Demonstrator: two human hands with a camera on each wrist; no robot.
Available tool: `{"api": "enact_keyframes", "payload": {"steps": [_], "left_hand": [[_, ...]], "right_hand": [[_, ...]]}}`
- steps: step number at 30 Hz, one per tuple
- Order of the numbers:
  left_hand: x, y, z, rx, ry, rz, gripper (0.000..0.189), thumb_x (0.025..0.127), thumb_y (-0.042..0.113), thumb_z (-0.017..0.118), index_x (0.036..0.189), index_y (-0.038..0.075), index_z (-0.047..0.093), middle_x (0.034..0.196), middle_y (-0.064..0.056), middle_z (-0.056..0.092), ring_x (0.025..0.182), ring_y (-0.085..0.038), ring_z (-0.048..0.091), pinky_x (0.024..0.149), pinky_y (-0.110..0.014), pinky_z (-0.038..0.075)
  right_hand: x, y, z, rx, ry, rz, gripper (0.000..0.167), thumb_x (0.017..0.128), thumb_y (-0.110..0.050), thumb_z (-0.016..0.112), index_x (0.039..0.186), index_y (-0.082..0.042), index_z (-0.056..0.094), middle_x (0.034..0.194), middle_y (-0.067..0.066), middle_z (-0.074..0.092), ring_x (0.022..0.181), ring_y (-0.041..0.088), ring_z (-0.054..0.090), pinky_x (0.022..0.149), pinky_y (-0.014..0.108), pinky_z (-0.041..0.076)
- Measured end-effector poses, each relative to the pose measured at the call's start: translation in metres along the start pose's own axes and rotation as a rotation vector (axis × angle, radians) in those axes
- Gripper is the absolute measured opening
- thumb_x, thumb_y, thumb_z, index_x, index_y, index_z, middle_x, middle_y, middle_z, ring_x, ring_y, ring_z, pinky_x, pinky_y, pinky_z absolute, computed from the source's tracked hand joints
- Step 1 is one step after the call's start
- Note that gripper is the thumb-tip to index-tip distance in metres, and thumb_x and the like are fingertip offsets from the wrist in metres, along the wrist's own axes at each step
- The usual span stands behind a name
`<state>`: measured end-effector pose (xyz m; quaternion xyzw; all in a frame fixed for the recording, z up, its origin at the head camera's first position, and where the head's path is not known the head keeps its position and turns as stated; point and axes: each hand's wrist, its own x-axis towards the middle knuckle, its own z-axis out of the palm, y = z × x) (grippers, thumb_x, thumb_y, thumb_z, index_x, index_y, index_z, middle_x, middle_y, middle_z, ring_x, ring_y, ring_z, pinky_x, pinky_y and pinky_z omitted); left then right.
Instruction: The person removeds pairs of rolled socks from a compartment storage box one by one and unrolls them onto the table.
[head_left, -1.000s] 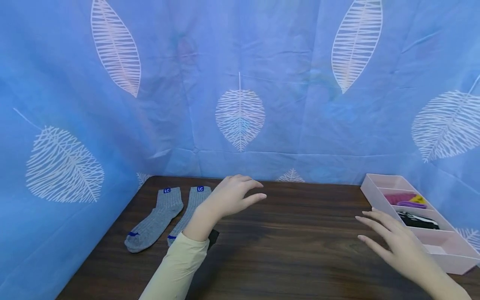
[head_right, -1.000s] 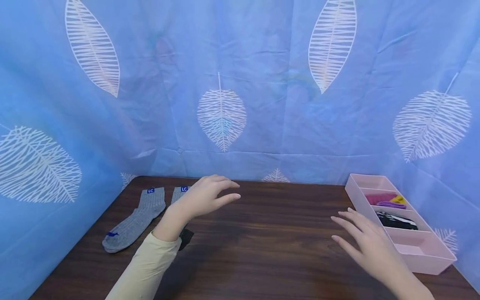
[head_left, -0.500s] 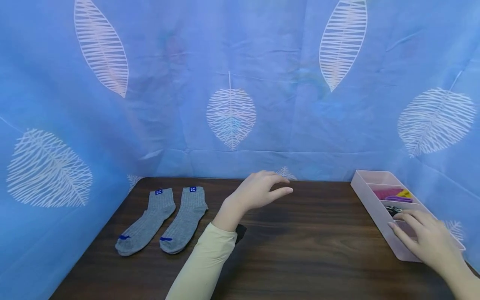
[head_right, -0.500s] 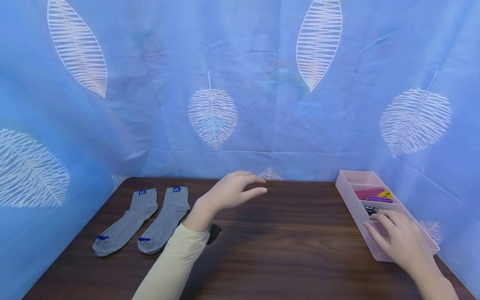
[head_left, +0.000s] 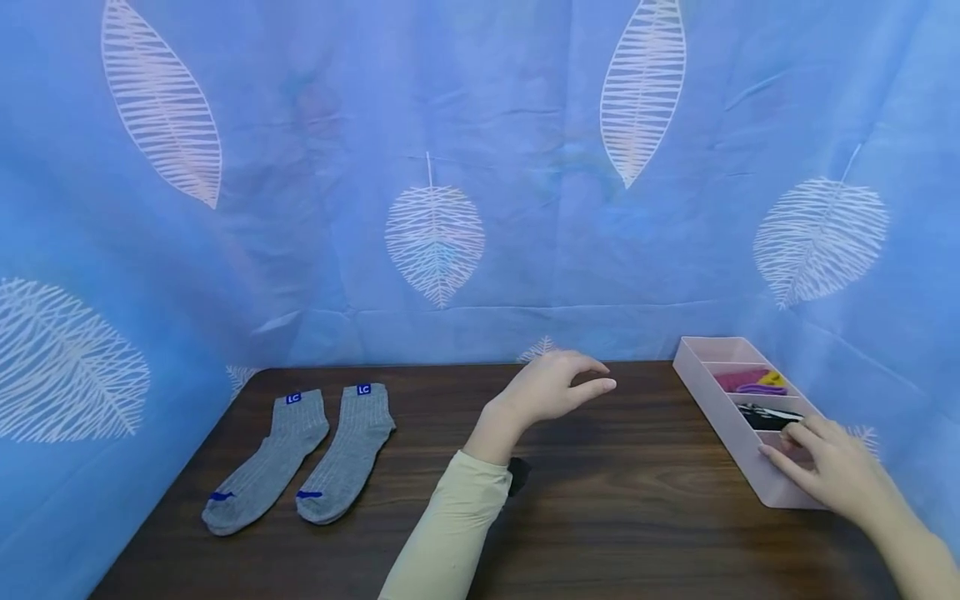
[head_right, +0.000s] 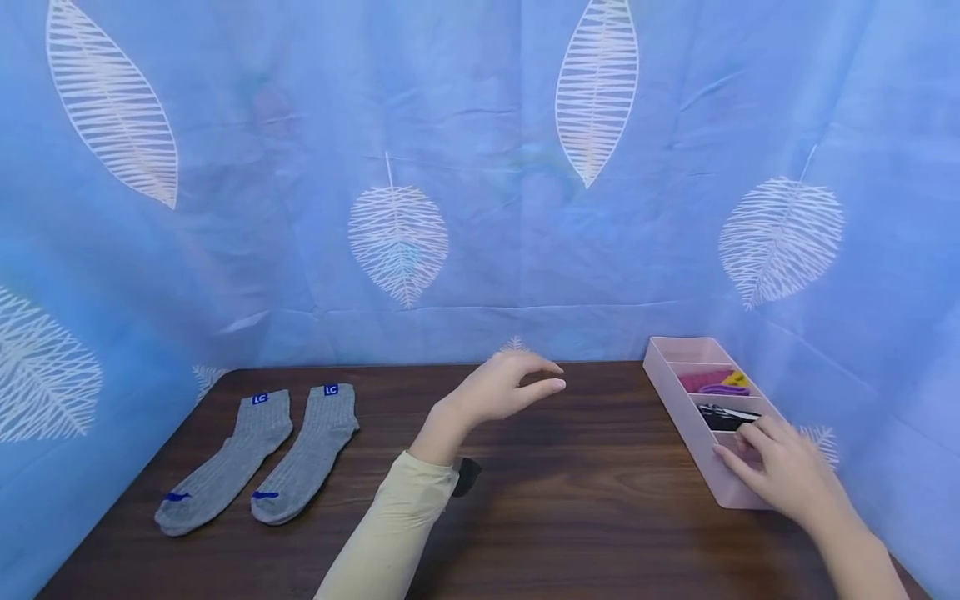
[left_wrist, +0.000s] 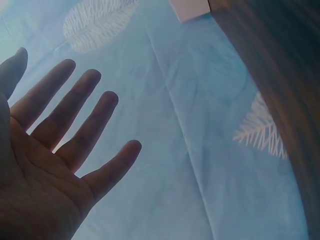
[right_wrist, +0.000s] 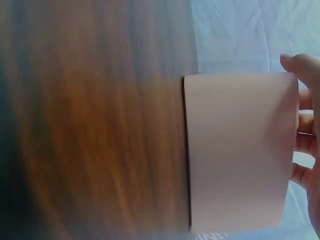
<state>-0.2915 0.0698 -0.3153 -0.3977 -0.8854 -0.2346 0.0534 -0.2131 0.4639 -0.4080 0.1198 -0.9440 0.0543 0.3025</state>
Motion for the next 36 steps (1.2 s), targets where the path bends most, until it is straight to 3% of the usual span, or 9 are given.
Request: {"api": "enact_keyframes", "payload": {"steps": [8,13,19,29,36], "left_hand": [[0.017,0.005,0.02,0.006,-0.047,0.0,0.044,0.1,0.053,0.041,0.13,0.028,0.062,0.132,0.01,0.062,0.129,-0.01,0.054,0.111,-0.033,0.041],[0.03,0.012,0.038,0.059,-0.073,0.006,0.045,0.1,0.054,0.041,0.131,0.029,0.062,0.133,0.012,0.061,0.125,-0.007,0.056,0.101,-0.027,0.048],[0.051,0.026,0.063,0.145,-0.039,0.037,0.042,0.1,0.056,0.04,0.128,0.034,0.062,0.131,0.015,0.061,0.121,-0.006,0.058,0.093,-0.024,0.051],[0.084,0.046,0.112,0.228,0.018,0.071,0.038,0.099,0.057,0.042,0.126,0.04,0.063,0.126,0.02,0.062,0.119,-0.007,0.056,0.095,-0.023,0.048],[0.104,0.062,0.137,0.237,0.009,0.012,0.036,0.096,0.06,0.044,0.122,0.044,0.063,0.12,0.022,0.062,0.111,-0.004,0.054,0.081,-0.023,0.047]], "right_hand": [[-0.013,0.002,-0.012,-0.031,-0.05,0.043,0.038,0.08,-0.038,0.076,0.066,-0.024,0.044,0.072,-0.007,0.041,0.067,0.008,0.034,0.059,0.03,0.028],[-0.018,0.003,-0.018,-0.047,-0.068,0.062,0.039,0.078,-0.042,0.076,0.066,-0.025,0.043,0.071,-0.006,0.042,0.066,0.004,0.034,0.053,0.03,0.027],[-0.022,0.004,-0.024,-0.017,-0.074,0.112,0.045,0.076,-0.044,0.078,0.065,-0.025,0.039,0.07,-0.006,0.037,0.065,-0.001,0.03,0.051,0.026,0.022],[-0.022,0.001,-0.025,-0.006,-0.08,0.117,0.046,0.077,-0.044,0.077,0.065,-0.025,0.038,0.067,-0.006,0.034,0.062,-0.001,0.028,0.051,0.024,0.018],[-0.022,-0.001,-0.029,-0.009,-0.071,0.122,0.045,0.075,-0.045,0.079,0.065,-0.024,0.04,0.066,-0.006,0.035,0.06,0.0,0.028,0.051,0.024,0.019]]}}
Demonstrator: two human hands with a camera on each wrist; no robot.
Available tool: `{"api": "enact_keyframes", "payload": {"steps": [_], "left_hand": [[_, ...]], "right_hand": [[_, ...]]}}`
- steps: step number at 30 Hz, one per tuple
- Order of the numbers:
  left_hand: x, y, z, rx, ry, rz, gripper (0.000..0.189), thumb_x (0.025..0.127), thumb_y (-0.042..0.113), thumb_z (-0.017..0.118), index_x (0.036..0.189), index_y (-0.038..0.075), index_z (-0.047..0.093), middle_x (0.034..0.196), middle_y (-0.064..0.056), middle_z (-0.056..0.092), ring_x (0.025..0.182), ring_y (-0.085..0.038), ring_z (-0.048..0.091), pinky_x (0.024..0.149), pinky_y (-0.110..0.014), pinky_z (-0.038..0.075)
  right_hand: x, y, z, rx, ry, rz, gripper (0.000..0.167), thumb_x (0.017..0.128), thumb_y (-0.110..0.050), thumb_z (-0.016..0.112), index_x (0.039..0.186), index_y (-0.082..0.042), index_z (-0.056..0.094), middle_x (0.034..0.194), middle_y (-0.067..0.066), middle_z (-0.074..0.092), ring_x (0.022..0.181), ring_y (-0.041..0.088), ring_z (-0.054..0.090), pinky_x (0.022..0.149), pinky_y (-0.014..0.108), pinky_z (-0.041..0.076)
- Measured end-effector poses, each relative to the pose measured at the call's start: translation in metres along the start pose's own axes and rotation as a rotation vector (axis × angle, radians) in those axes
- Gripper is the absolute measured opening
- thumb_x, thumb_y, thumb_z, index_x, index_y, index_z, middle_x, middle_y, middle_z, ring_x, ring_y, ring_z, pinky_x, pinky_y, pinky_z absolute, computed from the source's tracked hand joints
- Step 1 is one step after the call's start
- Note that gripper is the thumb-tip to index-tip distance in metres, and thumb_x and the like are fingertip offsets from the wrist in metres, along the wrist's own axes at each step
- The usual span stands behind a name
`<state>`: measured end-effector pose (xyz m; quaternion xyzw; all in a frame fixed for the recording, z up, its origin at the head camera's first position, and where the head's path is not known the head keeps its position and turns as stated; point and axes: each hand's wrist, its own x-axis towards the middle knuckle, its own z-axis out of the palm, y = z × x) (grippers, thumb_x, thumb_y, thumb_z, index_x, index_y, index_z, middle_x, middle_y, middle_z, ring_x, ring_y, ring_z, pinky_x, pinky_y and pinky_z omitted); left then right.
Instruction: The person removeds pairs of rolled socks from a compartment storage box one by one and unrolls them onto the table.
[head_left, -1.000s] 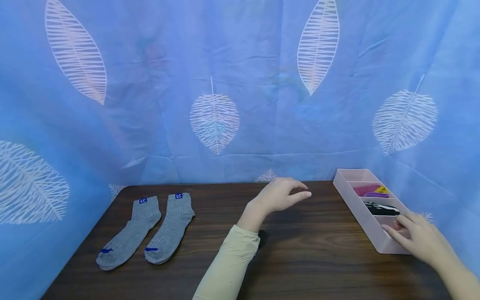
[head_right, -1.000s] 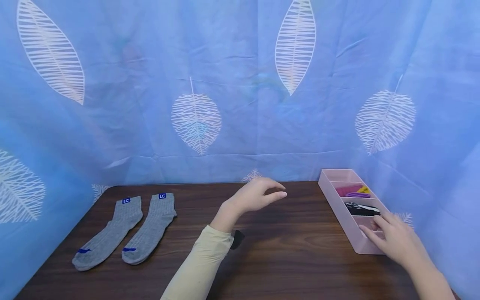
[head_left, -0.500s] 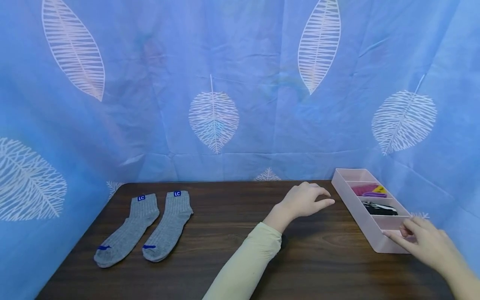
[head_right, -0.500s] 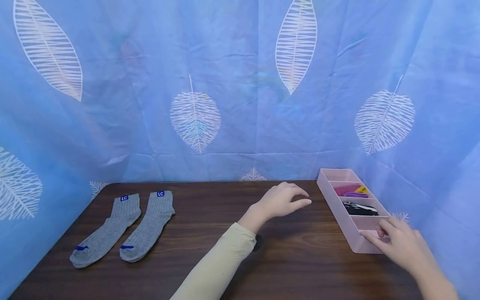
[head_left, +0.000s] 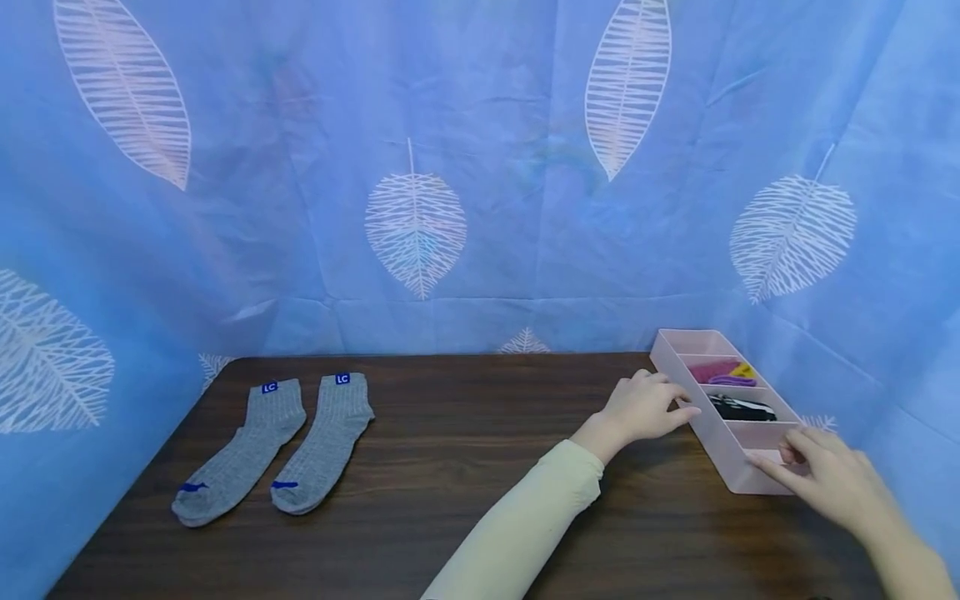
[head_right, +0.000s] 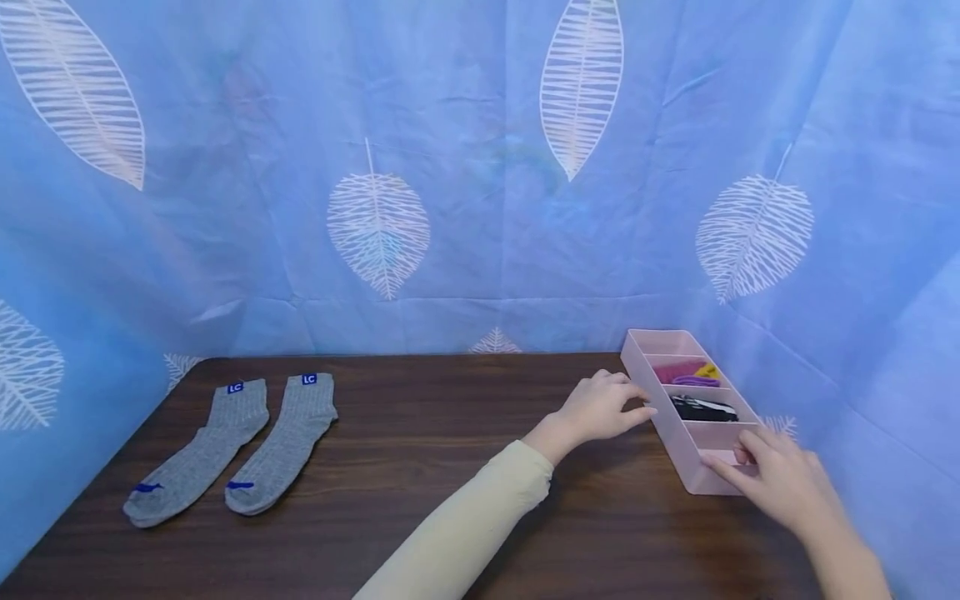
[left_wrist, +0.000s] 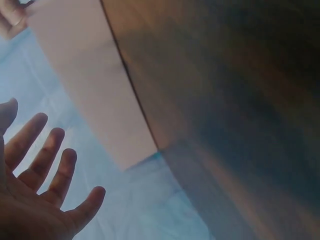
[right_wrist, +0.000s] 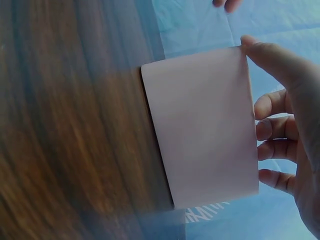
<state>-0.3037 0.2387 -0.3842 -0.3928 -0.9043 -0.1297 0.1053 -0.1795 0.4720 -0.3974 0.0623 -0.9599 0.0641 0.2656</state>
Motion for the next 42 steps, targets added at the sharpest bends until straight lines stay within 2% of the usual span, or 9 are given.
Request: {"api": "enact_keyframes", "payload": {"steps": [6,13,17,20,24,26,34,42], "left_hand": [[0.014,0.016,0.014,0.002,-0.034,-0.06,0.036,0.095,0.063,0.044,0.124,0.048,0.06,0.121,0.021,0.057,0.111,-0.004,0.05,0.086,-0.025,0.044],[0.03,0.032,0.027,-0.064,0.014,-0.162,0.039,0.091,0.067,0.048,0.124,0.05,0.06,0.12,0.019,0.055,0.107,-0.003,0.046,0.084,-0.025,0.04],[0.041,0.04,0.033,-0.058,-0.002,-0.246,0.046,0.086,0.071,0.051,0.124,0.047,0.062,0.119,0.018,0.056,0.108,-0.005,0.045,0.085,-0.027,0.041],[0.049,0.046,0.038,-0.044,-0.013,-0.331,0.047,0.082,0.075,0.055,0.115,0.044,0.067,0.119,0.017,0.056,0.109,-0.006,0.046,0.087,-0.03,0.042],[0.058,0.054,0.04,-0.027,-0.022,-0.425,0.039,0.076,0.075,0.062,0.088,0.038,0.071,0.114,0.016,0.057,0.105,-0.007,0.047,0.085,-0.031,0.042],[0.062,0.058,0.04,-0.02,-0.036,-0.456,0.039,0.074,0.074,0.065,0.082,0.036,0.07,0.112,0.016,0.056,0.104,-0.007,0.046,0.086,-0.032,0.042],[0.071,0.068,0.028,-0.035,-0.141,-0.552,0.044,0.071,0.069,0.071,0.102,0.038,0.07,0.114,0.014,0.054,0.104,-0.007,0.043,0.088,-0.031,0.04],[0.077,0.075,0.023,-0.094,-0.219,-0.633,0.037,0.074,0.057,0.074,0.105,0.036,0.069,0.115,0.012,0.052,0.106,-0.009,0.04,0.086,-0.031,0.041]], "right_hand": [[0.0,-0.002,-0.004,-0.01,-0.044,0.031,0.045,0.078,-0.048,0.076,0.066,-0.023,0.041,0.066,-0.005,0.035,0.063,0.003,0.031,0.053,0.026,0.019],[0.0,-0.003,-0.001,0.002,-0.066,0.037,0.045,0.079,-0.048,0.075,0.067,-0.021,0.041,0.067,-0.004,0.035,0.062,0.004,0.03,0.052,0.026,0.019],[-0.001,-0.005,-0.001,0.003,-0.07,0.043,0.045,0.079,-0.048,0.075,0.068,-0.021,0.041,0.067,-0.004,0.035,0.063,0.005,0.03,0.053,0.027,0.02],[-0.002,-0.007,-0.001,0.003,-0.086,0.049,0.045,0.08,-0.048,0.074,0.068,-0.02,0.041,0.068,-0.003,0.035,0.063,0.007,0.03,0.054,0.029,0.02],[-0.004,-0.007,-0.001,0.013,-0.096,0.063,0.045,0.08,-0.049,0.074,0.069,-0.02,0.041,0.068,-0.003,0.035,0.064,0.008,0.031,0.054,0.03,0.019],[-0.004,-0.006,0.0,0.017,-0.092,0.064,0.045,0.08,-0.049,0.075,0.069,-0.02,0.041,0.068,-0.003,0.035,0.065,0.008,0.031,0.055,0.03,0.019],[-0.003,-0.003,-0.003,-0.002,-0.056,0.04,0.045,0.078,-0.048,0.076,0.069,-0.021,0.042,0.068,-0.004,0.036,0.063,0.008,0.031,0.054,0.027,0.019],[-0.002,-0.003,-0.005,0.006,-0.083,0.058,0.045,0.079,-0.049,0.075,0.069,-0.02,0.042,0.068,-0.003,0.036,0.064,0.011,0.032,0.057,0.03,0.019]]}}
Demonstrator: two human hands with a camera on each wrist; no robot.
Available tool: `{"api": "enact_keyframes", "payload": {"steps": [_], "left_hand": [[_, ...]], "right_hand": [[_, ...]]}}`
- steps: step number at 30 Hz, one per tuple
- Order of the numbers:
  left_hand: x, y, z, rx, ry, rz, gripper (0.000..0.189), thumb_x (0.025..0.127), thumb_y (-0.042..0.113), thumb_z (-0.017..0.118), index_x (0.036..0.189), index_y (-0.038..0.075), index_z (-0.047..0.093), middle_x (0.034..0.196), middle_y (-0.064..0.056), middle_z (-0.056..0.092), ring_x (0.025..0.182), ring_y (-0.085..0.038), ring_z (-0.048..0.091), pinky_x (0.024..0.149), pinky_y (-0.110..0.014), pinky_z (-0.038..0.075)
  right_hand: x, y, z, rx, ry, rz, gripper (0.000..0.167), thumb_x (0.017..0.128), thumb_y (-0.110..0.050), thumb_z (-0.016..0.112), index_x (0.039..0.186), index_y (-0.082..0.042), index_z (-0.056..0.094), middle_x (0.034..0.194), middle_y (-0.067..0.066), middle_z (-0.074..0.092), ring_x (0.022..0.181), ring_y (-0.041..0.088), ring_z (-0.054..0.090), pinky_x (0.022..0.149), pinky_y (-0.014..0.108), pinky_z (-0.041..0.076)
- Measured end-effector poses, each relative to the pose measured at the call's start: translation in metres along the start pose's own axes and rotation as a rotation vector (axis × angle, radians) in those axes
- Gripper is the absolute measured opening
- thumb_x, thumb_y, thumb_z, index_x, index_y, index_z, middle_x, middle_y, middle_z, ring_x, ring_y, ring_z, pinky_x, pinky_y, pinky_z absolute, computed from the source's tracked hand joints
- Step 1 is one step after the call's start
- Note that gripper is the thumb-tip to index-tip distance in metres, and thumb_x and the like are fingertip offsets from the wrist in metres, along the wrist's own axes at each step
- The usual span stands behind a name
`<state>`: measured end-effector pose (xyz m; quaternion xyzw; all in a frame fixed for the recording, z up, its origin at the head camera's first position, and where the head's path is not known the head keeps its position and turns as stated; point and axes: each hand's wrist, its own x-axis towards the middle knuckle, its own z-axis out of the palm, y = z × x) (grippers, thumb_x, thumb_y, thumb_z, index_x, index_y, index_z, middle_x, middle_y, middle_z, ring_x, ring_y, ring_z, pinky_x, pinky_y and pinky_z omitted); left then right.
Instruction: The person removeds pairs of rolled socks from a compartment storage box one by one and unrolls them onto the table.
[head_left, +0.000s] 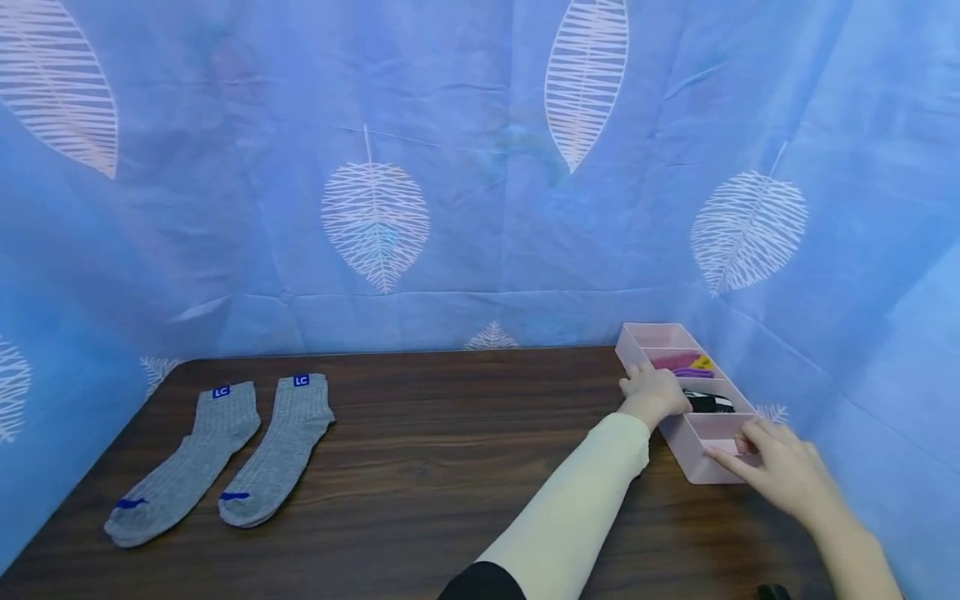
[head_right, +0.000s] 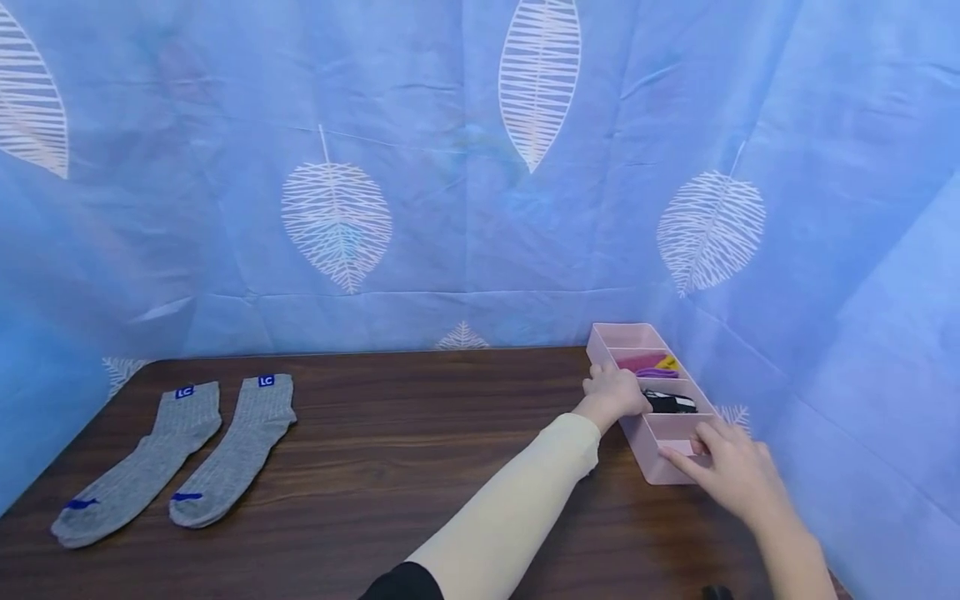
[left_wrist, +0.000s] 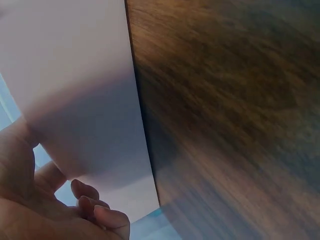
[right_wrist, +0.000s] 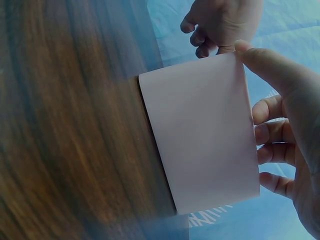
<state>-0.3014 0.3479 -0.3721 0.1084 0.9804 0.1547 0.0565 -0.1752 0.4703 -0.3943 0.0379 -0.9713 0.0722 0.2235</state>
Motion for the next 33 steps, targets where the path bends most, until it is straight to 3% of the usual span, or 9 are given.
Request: {"api": "enact_keyframes", "payload": {"steps": [7,19,33], "left_hand": [[0.002,0.0,0.006,-0.014,0.005,0.017,0.029,0.077,0.054,0.073,0.096,0.031,0.071,0.114,0.011,0.052,0.107,-0.009,0.04,0.083,-0.03,0.04],[0.004,0.001,0.011,0.026,0.091,0.074,0.021,0.081,0.051,0.07,0.084,0.031,0.071,0.108,0.012,0.051,0.103,-0.009,0.041,0.08,-0.028,0.041],[0.005,-0.001,0.019,0.1,0.213,0.194,0.023,0.083,0.054,0.069,0.09,0.032,0.073,0.105,0.012,0.05,0.1,-0.007,0.041,0.079,-0.025,0.042]], "right_hand": [[-0.002,0.001,0.001,-0.005,0.027,-0.012,0.046,0.078,-0.048,0.076,0.068,-0.021,0.041,0.067,-0.003,0.037,0.064,0.013,0.034,0.056,0.03,0.02],[-0.001,0.001,-0.001,-0.006,0.036,-0.021,0.047,0.078,-0.049,0.076,0.065,-0.02,0.04,0.065,-0.005,0.035,0.062,0.01,0.032,0.055,0.029,0.019],[0.0,0.0,-0.004,-0.008,0.005,0.011,0.048,0.079,-0.05,0.075,0.066,-0.019,0.041,0.067,-0.003,0.036,0.064,0.013,0.035,0.057,0.03,0.021]]}}
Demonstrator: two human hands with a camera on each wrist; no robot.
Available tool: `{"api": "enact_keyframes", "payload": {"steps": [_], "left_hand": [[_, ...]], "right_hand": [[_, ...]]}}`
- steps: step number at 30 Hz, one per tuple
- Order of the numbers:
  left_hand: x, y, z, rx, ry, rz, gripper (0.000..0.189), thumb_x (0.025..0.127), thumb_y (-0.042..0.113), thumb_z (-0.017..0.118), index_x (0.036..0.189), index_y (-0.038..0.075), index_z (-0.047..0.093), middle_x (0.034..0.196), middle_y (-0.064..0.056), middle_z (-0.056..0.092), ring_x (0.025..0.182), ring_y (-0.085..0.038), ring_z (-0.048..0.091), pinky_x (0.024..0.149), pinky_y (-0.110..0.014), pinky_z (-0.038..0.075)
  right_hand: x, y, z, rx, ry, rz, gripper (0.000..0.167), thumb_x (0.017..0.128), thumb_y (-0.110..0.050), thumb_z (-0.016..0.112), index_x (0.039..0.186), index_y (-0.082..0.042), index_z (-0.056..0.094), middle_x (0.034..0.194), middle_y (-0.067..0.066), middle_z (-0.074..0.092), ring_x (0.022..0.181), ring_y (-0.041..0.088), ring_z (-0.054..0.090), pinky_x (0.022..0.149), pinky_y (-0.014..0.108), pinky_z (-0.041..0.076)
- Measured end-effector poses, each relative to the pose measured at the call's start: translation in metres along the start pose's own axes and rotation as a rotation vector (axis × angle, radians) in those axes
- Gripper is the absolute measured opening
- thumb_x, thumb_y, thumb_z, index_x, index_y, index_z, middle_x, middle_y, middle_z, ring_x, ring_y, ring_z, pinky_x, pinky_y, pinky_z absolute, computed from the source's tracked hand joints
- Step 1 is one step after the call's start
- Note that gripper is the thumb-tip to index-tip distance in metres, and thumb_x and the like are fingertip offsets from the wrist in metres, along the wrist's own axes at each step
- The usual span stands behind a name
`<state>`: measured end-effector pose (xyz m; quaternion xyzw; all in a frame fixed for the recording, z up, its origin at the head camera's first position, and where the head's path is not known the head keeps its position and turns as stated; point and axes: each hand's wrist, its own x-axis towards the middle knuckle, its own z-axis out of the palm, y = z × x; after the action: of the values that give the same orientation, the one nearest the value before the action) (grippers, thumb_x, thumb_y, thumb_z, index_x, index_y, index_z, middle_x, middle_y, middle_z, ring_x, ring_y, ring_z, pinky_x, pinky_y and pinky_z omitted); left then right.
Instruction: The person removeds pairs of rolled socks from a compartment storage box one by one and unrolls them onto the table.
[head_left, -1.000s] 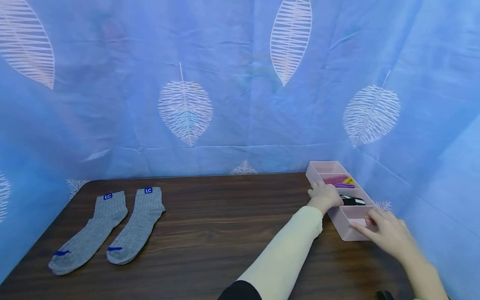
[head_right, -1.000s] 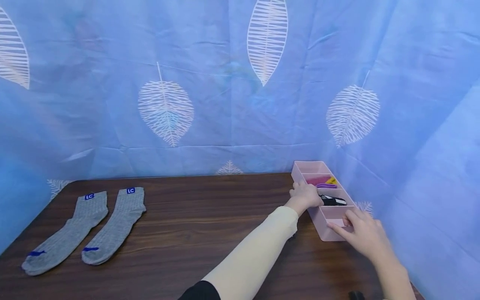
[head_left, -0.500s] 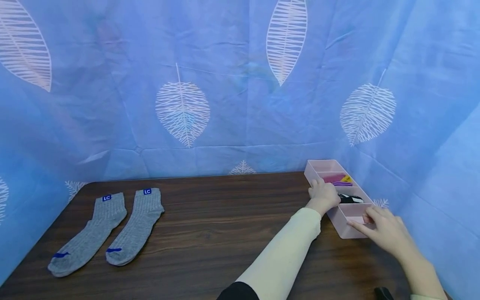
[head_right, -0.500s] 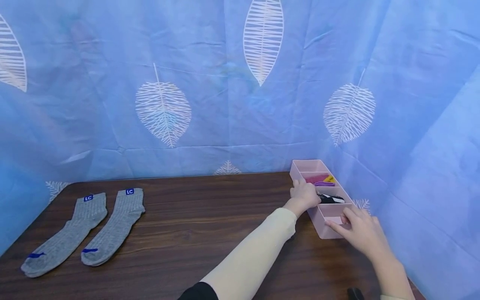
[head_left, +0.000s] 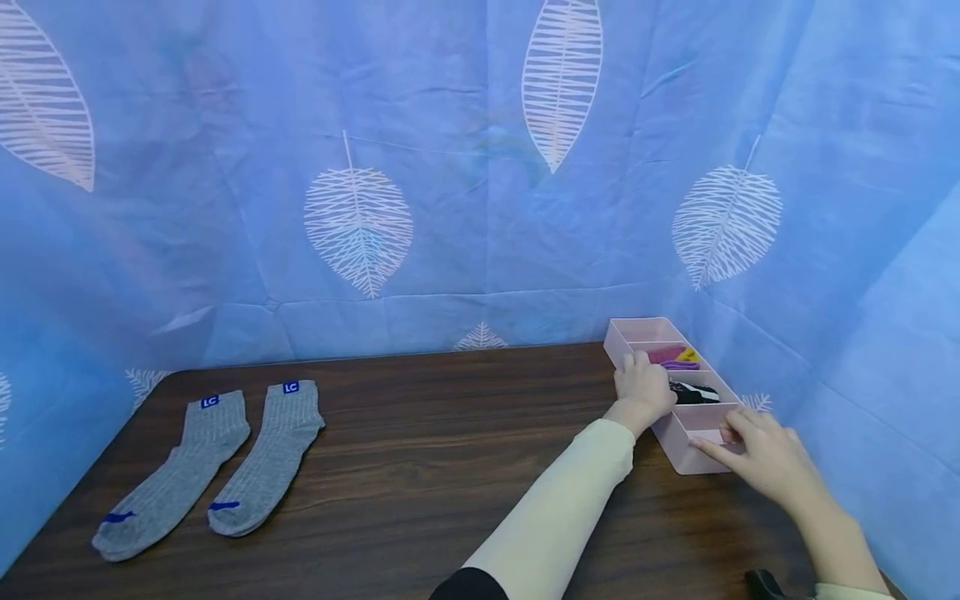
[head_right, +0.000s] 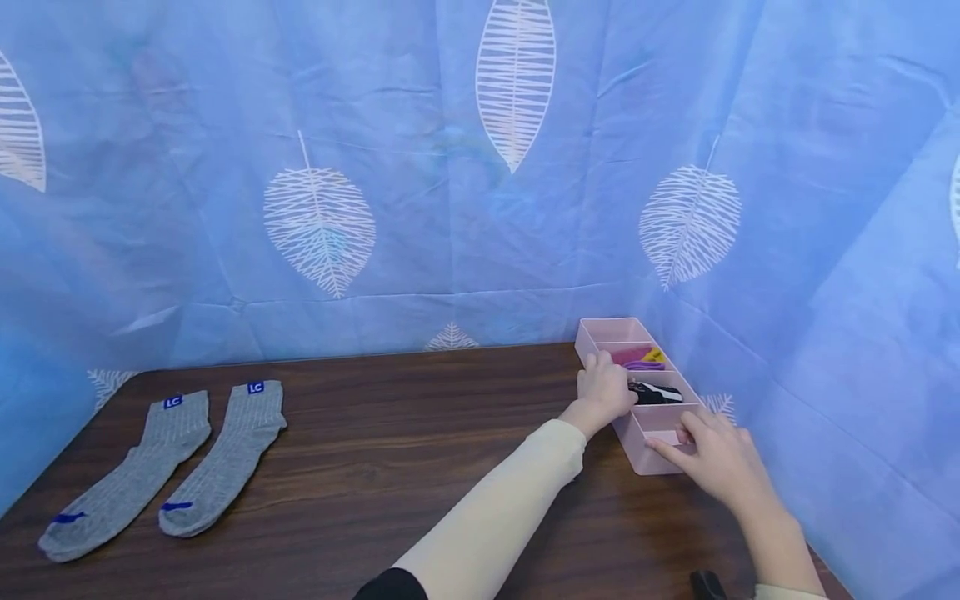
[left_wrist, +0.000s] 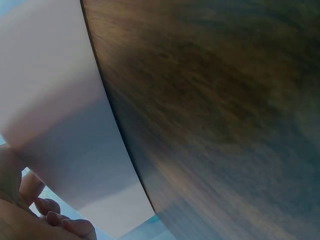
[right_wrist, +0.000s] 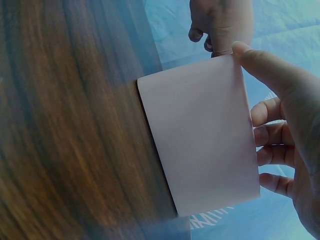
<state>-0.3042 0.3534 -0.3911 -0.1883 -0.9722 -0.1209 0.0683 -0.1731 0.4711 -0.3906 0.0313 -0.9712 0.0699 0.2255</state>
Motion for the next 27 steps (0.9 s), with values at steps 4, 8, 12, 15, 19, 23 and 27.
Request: {"api": "enact_keyframes", "payload": {"steps": [4,8,12,15,19,23,27], "left_hand": [[0.0,0.0,-0.001,-0.028,-0.023,-0.003,0.023,0.083,0.053,0.069,0.091,0.032,0.073,0.108,0.011,0.05,0.101,-0.008,0.041,0.079,-0.03,0.045],[0.0,0.001,-0.007,-0.055,-0.068,-0.032,0.023,0.08,0.052,0.072,0.092,0.032,0.072,0.111,0.009,0.049,0.104,-0.01,0.04,0.081,-0.035,0.045],[0.0,0.003,-0.013,-0.044,-0.113,-0.051,0.026,0.078,0.052,0.074,0.094,0.033,0.071,0.114,0.008,0.047,0.107,-0.01,0.038,0.086,-0.036,0.043],[0.001,0.004,-0.017,-0.013,-0.128,-0.056,0.025,0.079,0.052,0.072,0.096,0.034,0.071,0.115,0.009,0.046,0.108,-0.01,0.038,0.087,-0.034,0.042],[0.0,0.006,-0.019,0.024,-0.113,-0.051,0.02,0.084,0.049,0.067,0.095,0.034,0.07,0.114,0.009,0.046,0.107,-0.01,0.038,0.088,-0.029,0.041],[0.0,0.006,-0.017,0.036,-0.089,-0.021,0.017,0.086,0.046,0.064,0.093,0.032,0.069,0.112,0.01,0.048,0.105,-0.009,0.038,0.088,-0.027,0.04],[0.0,0.006,-0.012,0.03,-0.071,0.015,0.017,0.086,0.045,0.065,0.094,0.031,0.071,0.11,0.01,0.049,0.103,-0.009,0.039,0.088,-0.026,0.04]], "right_hand": [[0.0,0.0,0.0,0.003,-0.021,0.012,0.047,0.08,-0.051,0.074,0.067,-0.019,0.041,0.067,-0.003,0.036,0.065,0.014,0.035,0.06,0.031,0.022],[0.0,0.001,0.001,0.005,-0.02,0.016,0.048,0.079,-0.052,0.074,0.067,-0.019,0.041,0.066,-0.003,0.036,0.064,0.014,0.035,0.06,0.032,0.021],[0.0,0.001,0.001,0.006,-0.008,0.016,0.049,0.078,-0.052,0.075,0.067,-0.019,0.041,0.066,-0.003,0.036,0.064,0.014,0.035,0.06,0.032,0.02],[0.0,0.001,0.001,0.008,0.001,0.014,0.049,0.078,-0.052,0.075,0.067,-0.019,0.041,0.066,-0.003,0.035,0.064,0.013,0.034,0.06,0.032,0.02],[0.0,0.0,0.0,0.001,0.006,0.012,0.049,0.078,-0.052,0.075,0.067,-0.019,0.041,0.066,-0.003,0.035,0.064,0.013,0.034,0.059,0.031,0.02],[0.0,-0.001,-0.001,0.001,-0.009,0.021,0.049,0.08,-0.053,0.073,0.067,-0.018,0.042,0.066,-0.003,0.036,0.065,0.014,0.035,0.06,0.031,0.02],[-0.001,-0.001,-0.002,0.002,-0.015,0.018,0.048,0.08,-0.052,0.073,0.067,-0.018,0.042,0.066,-0.002,0.036,0.064,0.014,0.035,0.059,0.031,0.02]]}}
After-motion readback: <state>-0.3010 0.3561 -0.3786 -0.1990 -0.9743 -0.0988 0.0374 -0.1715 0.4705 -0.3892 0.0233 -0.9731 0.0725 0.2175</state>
